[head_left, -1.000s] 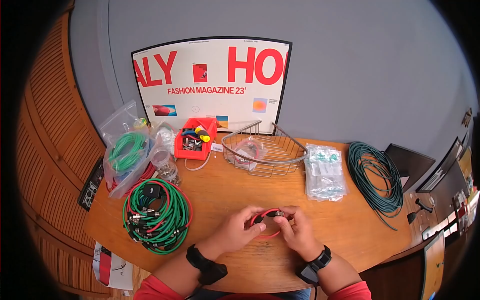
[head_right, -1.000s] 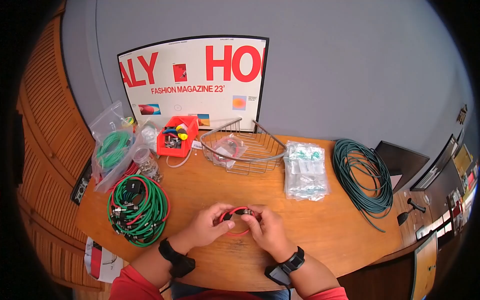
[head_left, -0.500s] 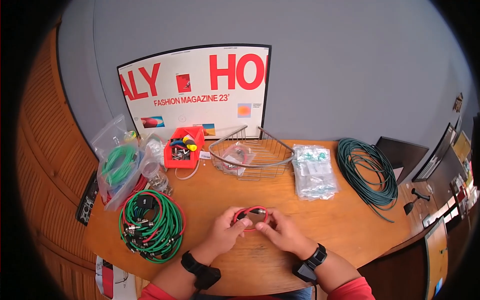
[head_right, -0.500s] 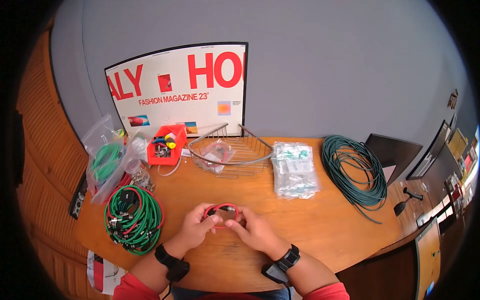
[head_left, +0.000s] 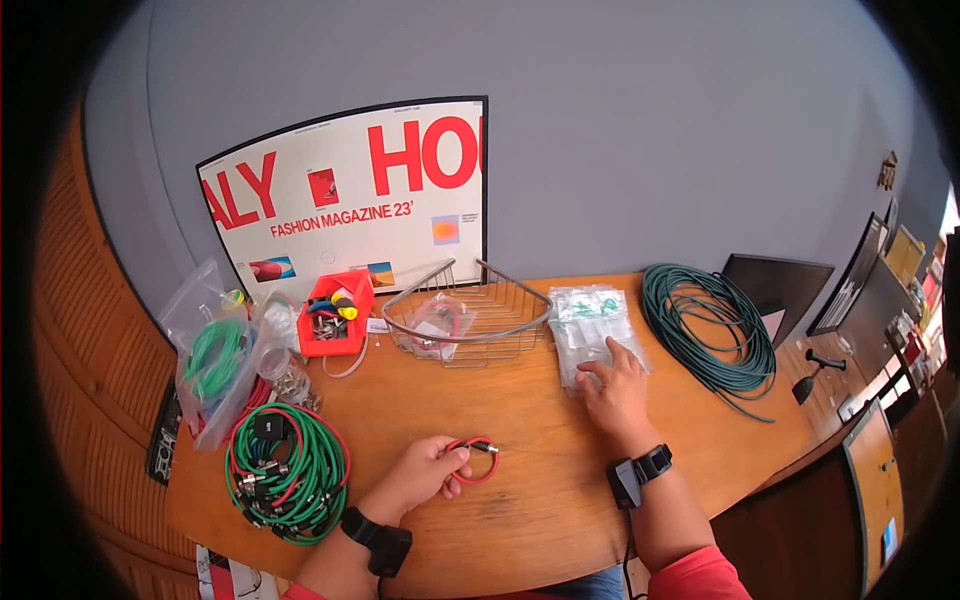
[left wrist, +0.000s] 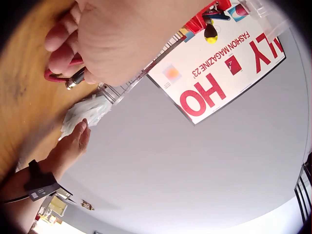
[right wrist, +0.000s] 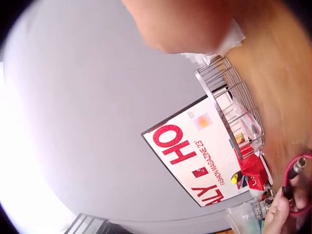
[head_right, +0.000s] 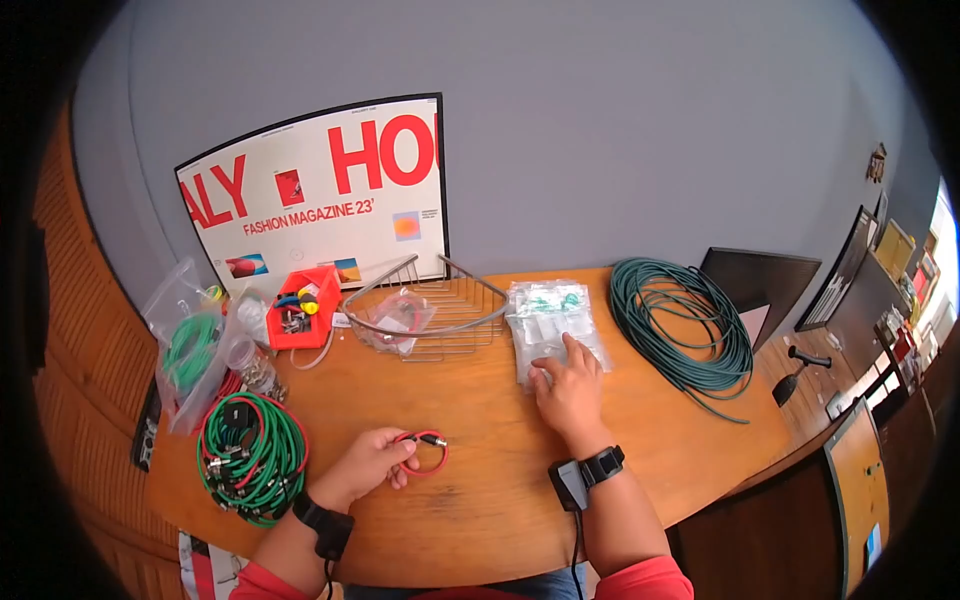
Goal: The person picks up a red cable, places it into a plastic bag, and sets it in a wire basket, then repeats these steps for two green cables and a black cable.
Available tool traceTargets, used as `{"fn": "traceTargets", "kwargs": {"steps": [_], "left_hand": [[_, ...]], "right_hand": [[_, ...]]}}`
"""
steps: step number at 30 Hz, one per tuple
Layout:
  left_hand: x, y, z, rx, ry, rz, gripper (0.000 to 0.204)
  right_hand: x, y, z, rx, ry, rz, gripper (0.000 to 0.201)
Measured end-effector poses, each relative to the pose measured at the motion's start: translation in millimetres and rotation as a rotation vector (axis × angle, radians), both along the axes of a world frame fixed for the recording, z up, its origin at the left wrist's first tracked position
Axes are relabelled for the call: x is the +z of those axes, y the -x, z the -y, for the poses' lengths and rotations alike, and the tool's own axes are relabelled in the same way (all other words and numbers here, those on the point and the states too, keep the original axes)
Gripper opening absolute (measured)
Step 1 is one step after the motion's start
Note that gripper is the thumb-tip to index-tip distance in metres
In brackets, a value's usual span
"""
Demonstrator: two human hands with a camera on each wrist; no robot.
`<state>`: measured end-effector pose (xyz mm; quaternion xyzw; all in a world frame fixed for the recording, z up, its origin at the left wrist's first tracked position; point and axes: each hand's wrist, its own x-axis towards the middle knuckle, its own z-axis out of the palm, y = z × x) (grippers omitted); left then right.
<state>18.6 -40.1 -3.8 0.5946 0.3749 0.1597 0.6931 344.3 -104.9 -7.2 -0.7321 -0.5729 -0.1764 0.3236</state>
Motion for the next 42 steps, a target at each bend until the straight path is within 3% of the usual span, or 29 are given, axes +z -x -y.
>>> {"fn": "traceTargets", "kwargs": {"steps": [7, 12, 14, 17, 21, 23, 26, 28, 29, 31, 32, 34, 42], "left_hand": [[-16.4, -3.2, 3.5, 0.064, -0.157, -0.073, 0.033], [-19.3, -1.0, 1.6, 0.111, -0.230, -0.077, 0.037], [-11.9, -0.2, 2.2, -0.003, -0.539, -0.191, 0.037], [-3.8, 0.1, 7.8, 0.004, -0.715, -0.206, 0.036], [-6.4, 1.2, 4.6, 0.033, -0.564, -0.163, 0.046], [-7.0, 1.6, 1.9, 0.125, -0.237, 0.289, 0.052], [-0.8, 2.8, 2.9, 0.253, -0.157, 0.375, 0.059], [2.5, -0.1, 2.2, 0.345, -0.102, 0.372, 0.048], [-2.5, 0.6, -3.4, 0.376, -0.168, 0.385, 0.042], [-8.5, 4.4, -9.6, 0.421, -0.233, 0.397, 0.037], [-9.7, 5.2, -12.0, 0.444, -0.266, 0.409, 0.033], [-7.4, 6.5, -13.7, 0.468, -0.300, 0.422, 0.029], [-1.2, 7.1, -12.2, 0.450, -0.291, 0.322, 0.027]], "right_hand": [[-5.8, -1.0, -3.7, -0.082, 0.034, 0.018, 0.045], [16.0, 10.6, 0.1, 0.006, -0.227, -0.024, 0.049], [31.6, 30.8, 7.2, 0.093, -0.243, -0.016, 0.050], [45.7, 67.7, 18.7, 0.283, -0.250, 0.014, 0.053], [42.3, 109.3, 27.6, 0.618, -0.155, 0.013, 0.053], [42.4, 124.1, 32.6, 0.693, -0.072, 0.038, 0.050], [35.8, 135.4, 31.8, 0.801, 0.003, 0.102, 0.043], [33.2, 137.2, 29.2, 0.893, -0.004, 0.180, 0.039], [25.7, 133.2, 26.5, 0.897, -0.003, 0.180, 0.039], [12.2, 121.5, 21.8, 0.805, 0.086, -0.061, 0.034], [12.6, 118.8, 22.5, 0.808, 0.086, -0.061, 0.034], [18.4, 115.6, 24.0, 0.637, 0.247, -0.101, 0.032], [10.0, 108.9, 24.4, 0.593, 0.327, -0.011, 0.029]]}}
